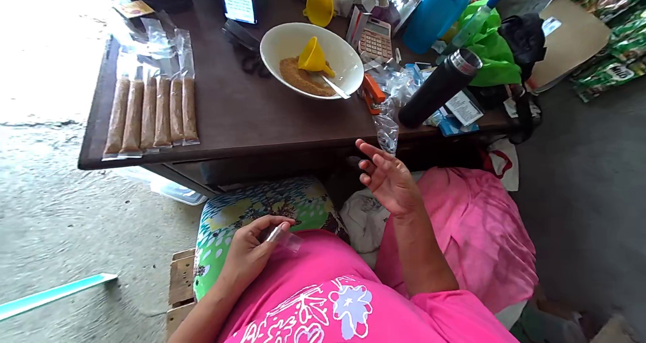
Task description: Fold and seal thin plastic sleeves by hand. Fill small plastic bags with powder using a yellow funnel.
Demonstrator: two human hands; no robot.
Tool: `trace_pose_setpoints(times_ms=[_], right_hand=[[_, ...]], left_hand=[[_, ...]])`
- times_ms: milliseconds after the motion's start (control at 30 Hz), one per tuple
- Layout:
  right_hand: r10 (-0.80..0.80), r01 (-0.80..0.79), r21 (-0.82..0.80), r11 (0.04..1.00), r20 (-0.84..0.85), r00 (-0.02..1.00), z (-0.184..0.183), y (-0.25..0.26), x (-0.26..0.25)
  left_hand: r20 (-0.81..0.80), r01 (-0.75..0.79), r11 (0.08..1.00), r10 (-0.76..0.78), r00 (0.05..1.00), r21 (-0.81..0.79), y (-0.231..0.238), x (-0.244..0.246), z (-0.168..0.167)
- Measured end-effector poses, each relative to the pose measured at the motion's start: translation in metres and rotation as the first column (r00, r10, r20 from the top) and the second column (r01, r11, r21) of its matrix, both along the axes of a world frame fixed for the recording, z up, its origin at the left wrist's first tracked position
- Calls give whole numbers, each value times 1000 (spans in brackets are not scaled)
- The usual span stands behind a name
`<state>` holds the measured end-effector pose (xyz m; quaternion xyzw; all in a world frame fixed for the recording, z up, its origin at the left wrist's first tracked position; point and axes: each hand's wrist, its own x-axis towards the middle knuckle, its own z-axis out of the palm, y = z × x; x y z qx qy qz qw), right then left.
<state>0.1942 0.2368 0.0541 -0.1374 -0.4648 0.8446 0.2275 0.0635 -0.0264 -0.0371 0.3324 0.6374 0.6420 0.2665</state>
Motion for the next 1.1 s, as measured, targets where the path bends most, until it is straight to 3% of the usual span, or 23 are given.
trace_pose_setpoints(times_ms=[200, 333, 567, 667, 833, 1100], right_hand=[[-63, 56, 232, 971, 21, 998, -21, -35, -14], [12, -51, 429, 902, 93, 996, -33, -66, -18], [173, -316, 616, 722, 282, 944, -43, -98, -27], [178, -385, 530, 756, 399, 899, -47, -104, -33], [392, -532, 166, 830, 504, 769, -51, -108, -45], [358, -427, 100, 899, 394, 846, -49, -115, -43]], left_hand=[[28, 17, 999, -18, 999, 31, 0, 1, 3], [-5, -19, 998, 19, 1000, 55, -1, 1, 1], [-122, -266, 956, 280, 952, 123, -2, 2, 2], [-118, -318, 938, 335, 935, 139, -4, 2, 8], [-115, -335, 924, 359, 926, 185, -5, 2, 10], [-164, -359, 915, 389, 907, 187, -5, 0, 6]])
